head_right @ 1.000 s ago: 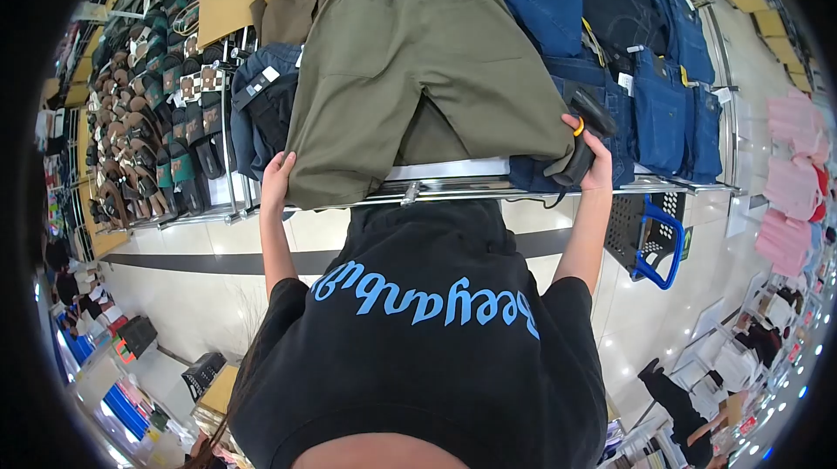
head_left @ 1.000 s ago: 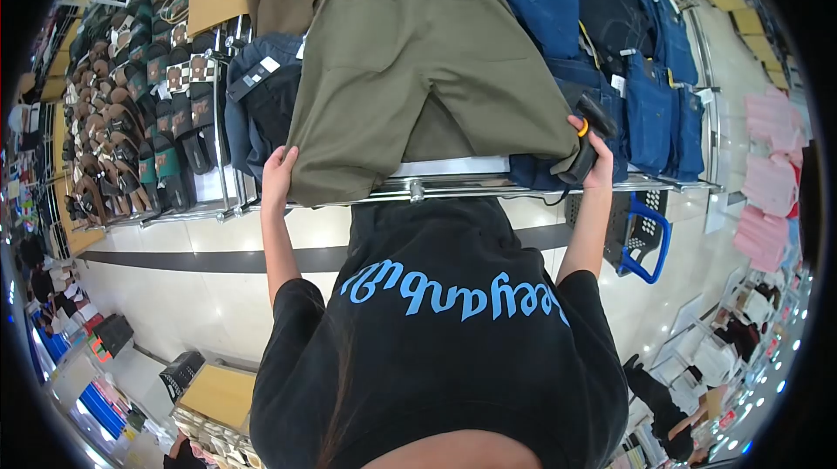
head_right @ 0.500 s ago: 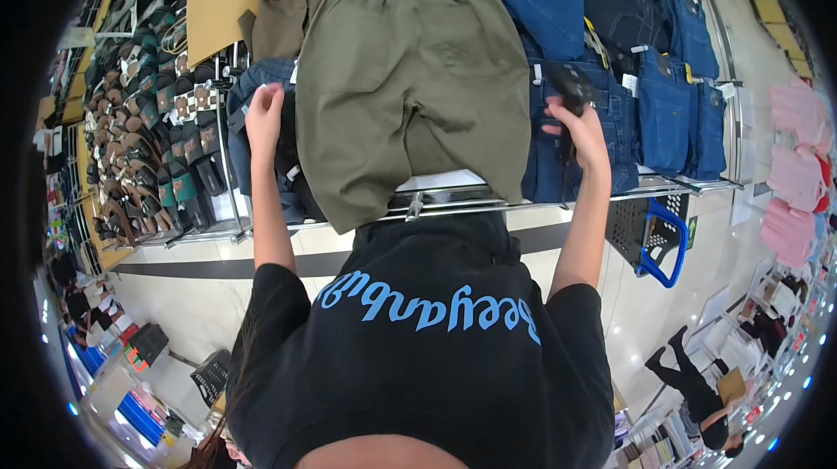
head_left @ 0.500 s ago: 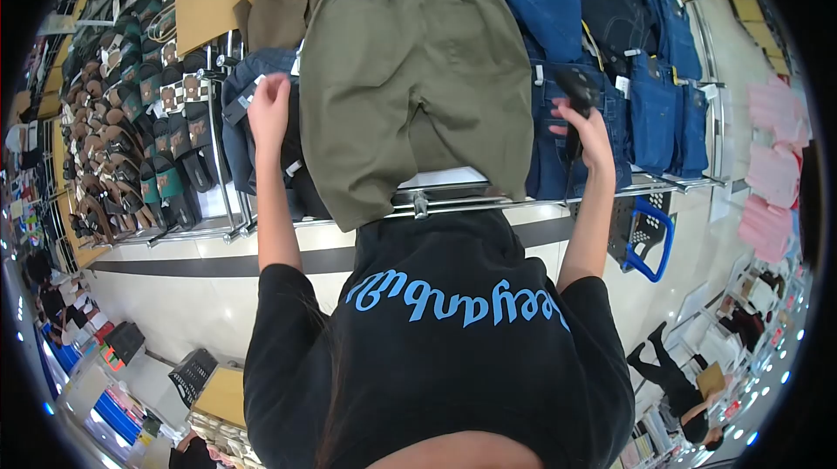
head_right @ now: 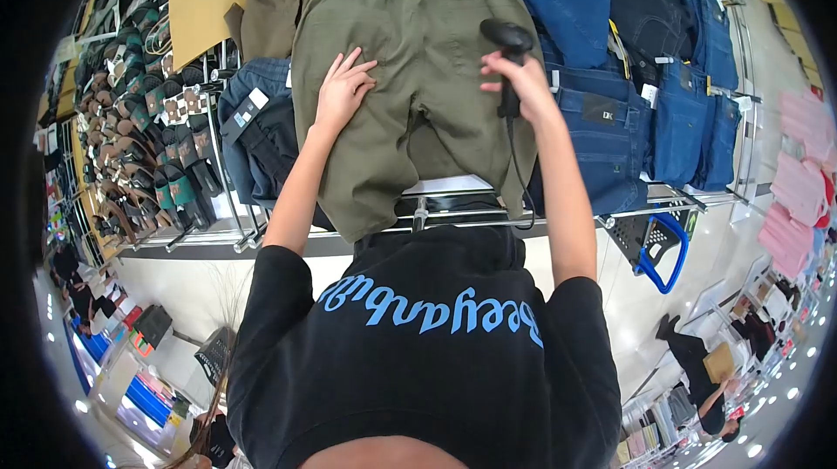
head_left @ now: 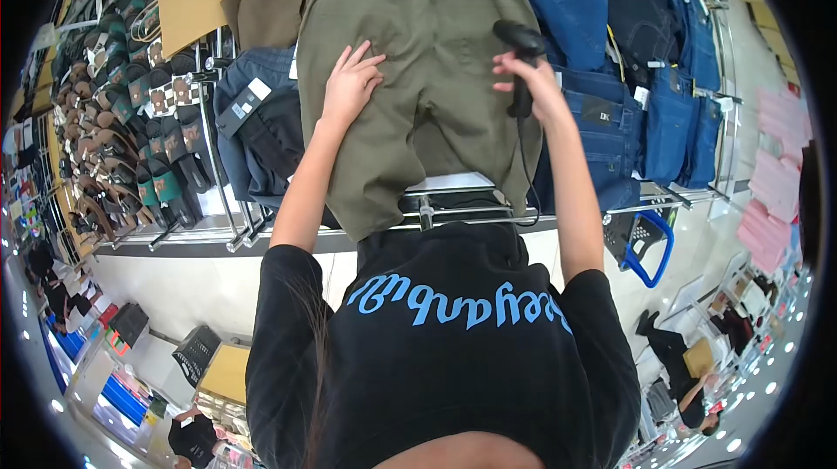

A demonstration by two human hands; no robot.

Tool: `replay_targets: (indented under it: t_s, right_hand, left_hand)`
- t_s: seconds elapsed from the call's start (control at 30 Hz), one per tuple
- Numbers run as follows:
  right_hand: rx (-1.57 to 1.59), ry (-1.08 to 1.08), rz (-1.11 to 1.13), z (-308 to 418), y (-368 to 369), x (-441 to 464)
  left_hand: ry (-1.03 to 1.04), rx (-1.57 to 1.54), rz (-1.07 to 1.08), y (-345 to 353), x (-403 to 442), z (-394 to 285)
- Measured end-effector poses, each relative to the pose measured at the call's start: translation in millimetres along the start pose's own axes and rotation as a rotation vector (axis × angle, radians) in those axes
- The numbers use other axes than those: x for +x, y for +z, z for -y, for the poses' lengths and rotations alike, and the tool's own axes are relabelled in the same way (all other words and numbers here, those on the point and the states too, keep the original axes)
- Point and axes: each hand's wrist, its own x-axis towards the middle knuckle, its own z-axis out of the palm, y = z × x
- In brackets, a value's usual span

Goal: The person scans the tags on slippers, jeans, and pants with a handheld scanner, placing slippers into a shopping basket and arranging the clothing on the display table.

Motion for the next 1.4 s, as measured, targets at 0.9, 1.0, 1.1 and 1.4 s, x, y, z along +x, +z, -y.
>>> replay_targets:
  t_s: [0.9, 1.0, 1.1, 1.4]
  right_hand:
    - [-0.338, -0.012, 0.057, 81.8, -24.0, 168.8]
    - [-0.284, -0.067, 0.129, 83.4, -22.2, 164.3]
    - [-0.314, -0.047, 0.114, 81.2, -15.3, 163.6]
    - [0.004, 0.075, 0.141, 78.9, -8.2, 142.6]
  left_hand:
    - [-0.559, -0.327, -0.564, -63.4, 89.8, 78.9]
    - [-0.680, -0.294, -0.354, -52.1, 128.9, 115.4]
    - [-0.735, -0.140, -0.097, -36.0, 146.7, 121.7]
    - [-0.803, -0.067, -0.424, -63.9, 128.7, 60.0]
